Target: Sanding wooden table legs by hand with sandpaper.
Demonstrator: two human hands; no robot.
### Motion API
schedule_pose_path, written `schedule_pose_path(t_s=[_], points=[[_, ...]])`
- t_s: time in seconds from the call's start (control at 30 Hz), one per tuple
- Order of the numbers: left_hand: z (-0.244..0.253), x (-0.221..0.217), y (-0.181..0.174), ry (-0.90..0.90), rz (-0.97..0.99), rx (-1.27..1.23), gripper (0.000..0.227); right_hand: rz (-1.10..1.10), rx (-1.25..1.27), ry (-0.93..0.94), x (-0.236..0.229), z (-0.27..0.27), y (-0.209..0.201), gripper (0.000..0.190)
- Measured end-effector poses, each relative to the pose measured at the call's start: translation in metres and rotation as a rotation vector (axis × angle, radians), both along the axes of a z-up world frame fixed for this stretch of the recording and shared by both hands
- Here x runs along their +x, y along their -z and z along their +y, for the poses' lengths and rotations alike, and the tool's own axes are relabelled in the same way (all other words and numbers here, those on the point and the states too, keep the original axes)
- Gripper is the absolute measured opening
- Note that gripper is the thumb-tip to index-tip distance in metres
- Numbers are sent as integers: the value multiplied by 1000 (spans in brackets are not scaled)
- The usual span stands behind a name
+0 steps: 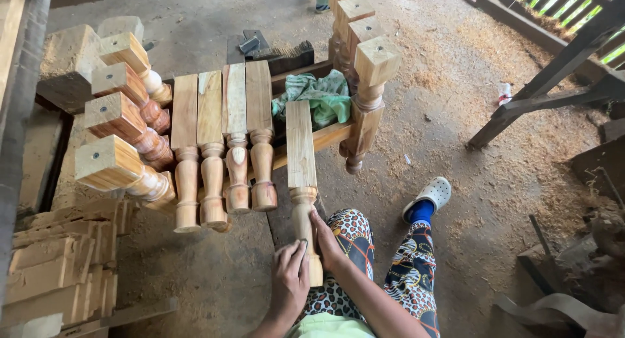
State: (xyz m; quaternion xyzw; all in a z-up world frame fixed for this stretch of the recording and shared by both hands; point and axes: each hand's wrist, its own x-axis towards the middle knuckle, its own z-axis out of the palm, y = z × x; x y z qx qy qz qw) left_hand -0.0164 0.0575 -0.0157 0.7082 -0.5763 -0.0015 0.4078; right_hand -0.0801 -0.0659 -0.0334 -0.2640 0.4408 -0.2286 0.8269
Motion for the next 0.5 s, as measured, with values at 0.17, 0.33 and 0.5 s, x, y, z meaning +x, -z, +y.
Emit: schedule_pose_path(t_s=[0.17, 0.33, 0.5], points=[[-43, 18, 2, -34, 17, -46, 33, -81, -72, 46, -2, 5, 11, 57], [-80, 39, 29, -115, 163, -19, 28, 67, -273, 126, 10, 2, 52, 43], [-51, 36, 2, -46, 260, -48, 29, -20, -278, 55, 0, 6, 27, 44]])
